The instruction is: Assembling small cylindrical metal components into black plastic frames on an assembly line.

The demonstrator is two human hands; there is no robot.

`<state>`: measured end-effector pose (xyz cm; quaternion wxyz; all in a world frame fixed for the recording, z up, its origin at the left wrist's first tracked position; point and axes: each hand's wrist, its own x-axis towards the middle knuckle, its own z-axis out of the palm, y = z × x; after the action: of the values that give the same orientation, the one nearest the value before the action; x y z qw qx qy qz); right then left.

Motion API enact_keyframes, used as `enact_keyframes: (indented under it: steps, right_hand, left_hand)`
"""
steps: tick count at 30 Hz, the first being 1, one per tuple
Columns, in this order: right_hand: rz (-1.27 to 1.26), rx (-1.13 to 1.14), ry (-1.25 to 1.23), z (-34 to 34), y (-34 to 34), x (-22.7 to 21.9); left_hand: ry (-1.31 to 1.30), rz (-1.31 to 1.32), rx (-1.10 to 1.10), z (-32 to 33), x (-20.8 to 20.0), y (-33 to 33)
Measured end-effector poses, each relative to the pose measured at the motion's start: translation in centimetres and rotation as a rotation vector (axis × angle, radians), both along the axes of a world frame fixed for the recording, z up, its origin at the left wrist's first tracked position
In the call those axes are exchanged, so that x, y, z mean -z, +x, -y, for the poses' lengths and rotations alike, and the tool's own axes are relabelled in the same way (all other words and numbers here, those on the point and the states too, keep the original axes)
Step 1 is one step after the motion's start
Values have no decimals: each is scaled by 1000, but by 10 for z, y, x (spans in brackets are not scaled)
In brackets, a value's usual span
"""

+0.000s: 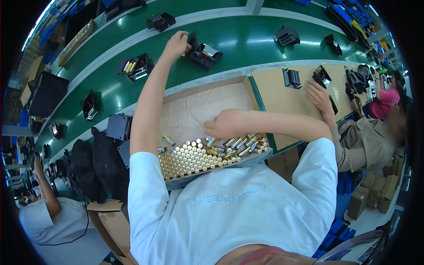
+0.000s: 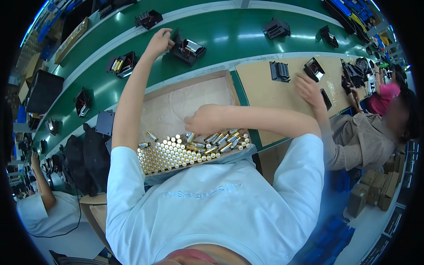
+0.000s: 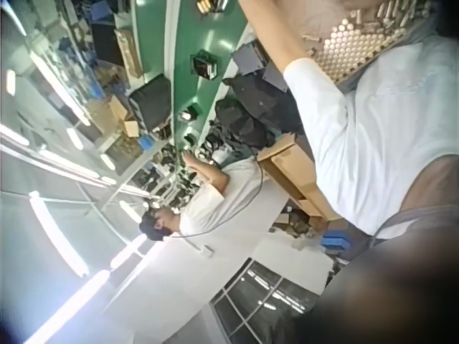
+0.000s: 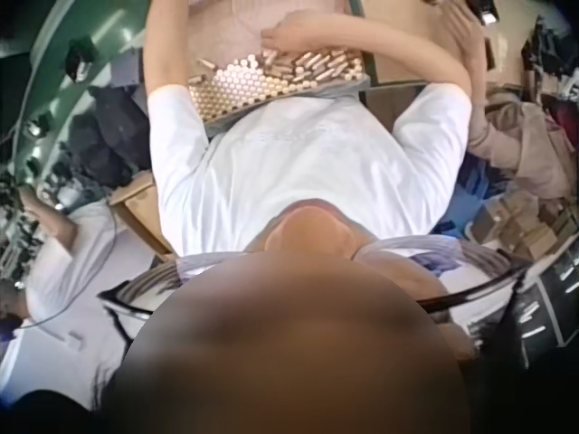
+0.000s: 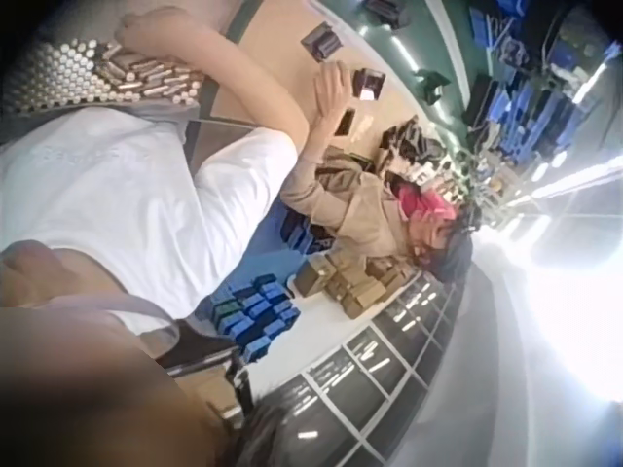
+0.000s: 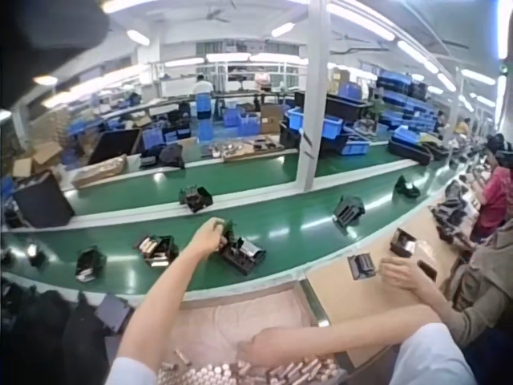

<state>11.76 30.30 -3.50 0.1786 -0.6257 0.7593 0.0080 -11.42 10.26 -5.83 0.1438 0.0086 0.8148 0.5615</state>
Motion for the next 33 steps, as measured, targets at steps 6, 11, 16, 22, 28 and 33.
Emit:
enact_keyframes:
  steps: [6,11,16,22,28,33]
  right_hand:
    - [271,383,-37,-29,-43,-28]
    - [296,546,-221,-59,-96,-29]
    - [710,896,-53,-53,-151,-72]
    - [1039,980,-11,-34,-208,-67]
    - [1158,1053,128,-37,-230,-67]
    - [1135,1074,258,-37,-239,-67]
  left_hand:
    - [-788,-676,-9,6,42,-15]
    - [-562,-482,264,26,8,-19]
    - [-600,-307,298,12,-38,12]
    - [-214,-299,137,-17,-23,25]
    - [282,-116,57,-45,-24,29]
    - [436,-8,3,-68,-22,30]
